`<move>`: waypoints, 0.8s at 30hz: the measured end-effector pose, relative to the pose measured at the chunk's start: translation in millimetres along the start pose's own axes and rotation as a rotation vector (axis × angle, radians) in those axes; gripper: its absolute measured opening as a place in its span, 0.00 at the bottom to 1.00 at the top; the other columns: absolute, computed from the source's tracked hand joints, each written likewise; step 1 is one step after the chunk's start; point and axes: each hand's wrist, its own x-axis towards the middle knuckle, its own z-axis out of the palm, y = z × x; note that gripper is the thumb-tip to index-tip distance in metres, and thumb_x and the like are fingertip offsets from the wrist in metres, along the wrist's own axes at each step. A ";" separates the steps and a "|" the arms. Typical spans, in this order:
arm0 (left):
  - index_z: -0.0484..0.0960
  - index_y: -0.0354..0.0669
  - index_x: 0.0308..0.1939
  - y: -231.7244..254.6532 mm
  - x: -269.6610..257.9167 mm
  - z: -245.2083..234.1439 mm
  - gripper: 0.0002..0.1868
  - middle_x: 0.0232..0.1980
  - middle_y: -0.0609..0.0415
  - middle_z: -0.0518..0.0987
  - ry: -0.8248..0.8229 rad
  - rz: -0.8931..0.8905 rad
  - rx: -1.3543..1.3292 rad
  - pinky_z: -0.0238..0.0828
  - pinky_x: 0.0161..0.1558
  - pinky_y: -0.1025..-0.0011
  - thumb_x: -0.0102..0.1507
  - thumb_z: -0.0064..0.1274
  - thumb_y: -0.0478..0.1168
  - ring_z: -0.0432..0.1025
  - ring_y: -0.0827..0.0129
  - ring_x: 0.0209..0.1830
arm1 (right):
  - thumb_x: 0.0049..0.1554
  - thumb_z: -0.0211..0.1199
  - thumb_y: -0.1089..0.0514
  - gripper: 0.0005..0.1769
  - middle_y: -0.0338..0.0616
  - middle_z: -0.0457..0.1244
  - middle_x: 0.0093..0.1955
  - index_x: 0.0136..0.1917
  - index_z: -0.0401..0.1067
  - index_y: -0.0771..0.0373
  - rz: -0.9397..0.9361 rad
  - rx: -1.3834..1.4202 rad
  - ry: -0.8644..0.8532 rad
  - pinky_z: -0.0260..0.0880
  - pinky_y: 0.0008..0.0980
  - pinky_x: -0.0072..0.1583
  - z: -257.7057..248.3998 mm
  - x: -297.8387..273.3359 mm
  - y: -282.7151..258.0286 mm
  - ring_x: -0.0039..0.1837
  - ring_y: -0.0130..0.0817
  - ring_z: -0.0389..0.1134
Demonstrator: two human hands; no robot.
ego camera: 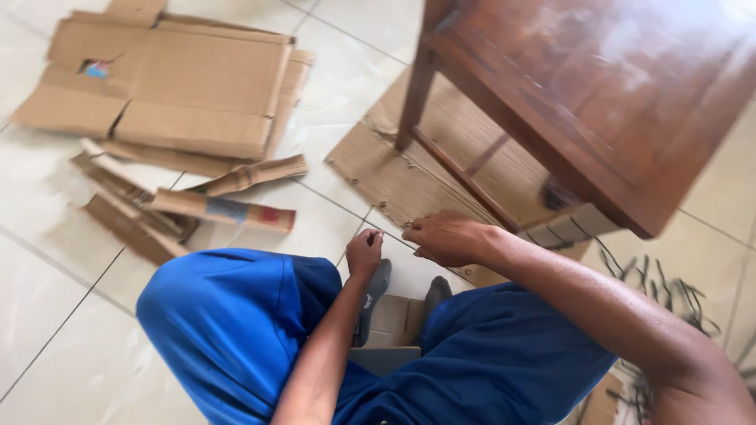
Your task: Packing and tying a wooden chair with cardboard and plastic strips.
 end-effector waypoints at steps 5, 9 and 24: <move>0.88 0.47 0.40 -17.7 12.5 -39.9 0.10 0.34 0.51 0.85 0.169 -0.083 -0.041 0.75 0.41 0.65 0.63 0.57 0.46 0.81 0.62 0.35 | 0.61 0.59 0.47 0.26 0.47 0.64 0.64 0.70 0.66 0.57 -0.058 -0.033 -0.051 0.67 0.46 0.62 -16.9 40.0 -11.2 0.65 0.47 0.67; 0.87 0.47 0.42 -46.2 30.4 -66.5 0.08 0.39 0.52 0.85 0.340 -0.007 -0.040 0.76 0.44 0.65 0.63 0.56 0.43 0.81 0.63 0.39 | 0.62 0.59 0.47 0.26 0.46 0.64 0.65 0.71 0.65 0.56 -0.037 -0.099 -0.127 0.67 0.46 0.63 -40.9 66.1 -24.1 0.67 0.45 0.66; 0.52 0.70 0.79 -99.5 89.3 -139.4 0.43 0.60 0.39 0.76 0.038 -0.500 0.341 0.68 0.58 0.49 0.62 0.49 0.36 0.72 0.46 0.60 | 0.60 0.61 0.49 0.26 0.45 0.64 0.67 0.71 0.66 0.53 0.103 -0.053 -0.142 0.68 0.46 0.63 -0.1 81.7 40.7 0.66 0.47 0.67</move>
